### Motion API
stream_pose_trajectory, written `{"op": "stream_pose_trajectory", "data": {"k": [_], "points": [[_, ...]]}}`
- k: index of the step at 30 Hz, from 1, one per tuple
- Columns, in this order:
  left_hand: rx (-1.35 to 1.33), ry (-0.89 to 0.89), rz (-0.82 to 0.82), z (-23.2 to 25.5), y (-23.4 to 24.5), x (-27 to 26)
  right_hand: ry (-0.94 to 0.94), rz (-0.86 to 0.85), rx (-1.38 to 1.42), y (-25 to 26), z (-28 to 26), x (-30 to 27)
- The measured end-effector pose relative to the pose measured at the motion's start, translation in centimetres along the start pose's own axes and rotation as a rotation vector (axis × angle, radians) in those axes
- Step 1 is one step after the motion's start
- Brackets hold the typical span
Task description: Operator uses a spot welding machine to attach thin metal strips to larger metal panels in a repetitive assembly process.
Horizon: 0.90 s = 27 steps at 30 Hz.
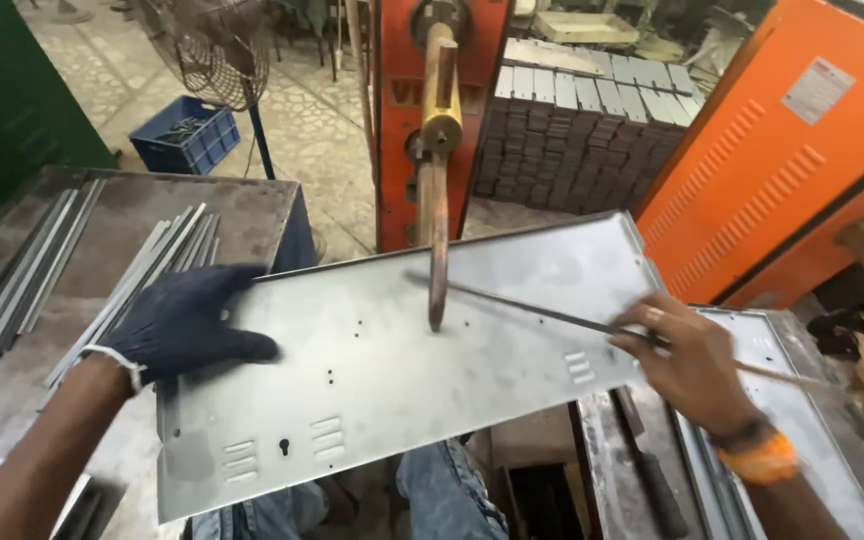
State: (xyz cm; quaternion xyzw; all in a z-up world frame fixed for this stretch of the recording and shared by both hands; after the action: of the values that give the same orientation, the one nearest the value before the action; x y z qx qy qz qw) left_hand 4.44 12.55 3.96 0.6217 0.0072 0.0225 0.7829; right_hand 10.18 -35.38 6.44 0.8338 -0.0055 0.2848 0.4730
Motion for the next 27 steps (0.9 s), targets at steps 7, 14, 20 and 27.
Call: {"op": "stream_pose_trajectory", "data": {"k": [7,14,20,27], "points": [[-0.070,-0.133,0.004,0.8,0.7,1.7,0.341,-0.146,0.248,-10.8,-7.7,7.7],[-0.244,-0.096,0.099,-1.8,-0.9,4.0,0.564,0.191,0.013,-11.3,-10.8,10.0],[-0.169,-0.231,0.311,-4.2,-2.2,7.2,0.033,-0.336,-0.018,-17.1,-3.1,11.8],[-0.728,0.209,0.670,-19.6,-5.9,4.8,0.194,-0.288,-0.071,-16.5,-2.0,9.6]]}}
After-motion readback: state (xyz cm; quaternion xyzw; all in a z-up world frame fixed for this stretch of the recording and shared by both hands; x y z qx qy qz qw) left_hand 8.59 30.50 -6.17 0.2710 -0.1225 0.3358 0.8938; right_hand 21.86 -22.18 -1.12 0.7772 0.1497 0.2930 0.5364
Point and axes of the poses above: each hand's wrist, its own x-axis towards the middle knuckle, its own y-axis out of the back of the hand, z = x × y, the point moved 9 cm from there along x, towards the middle knuckle, and after that the axes turned 5 degrees about x, right-handed, at the moved point
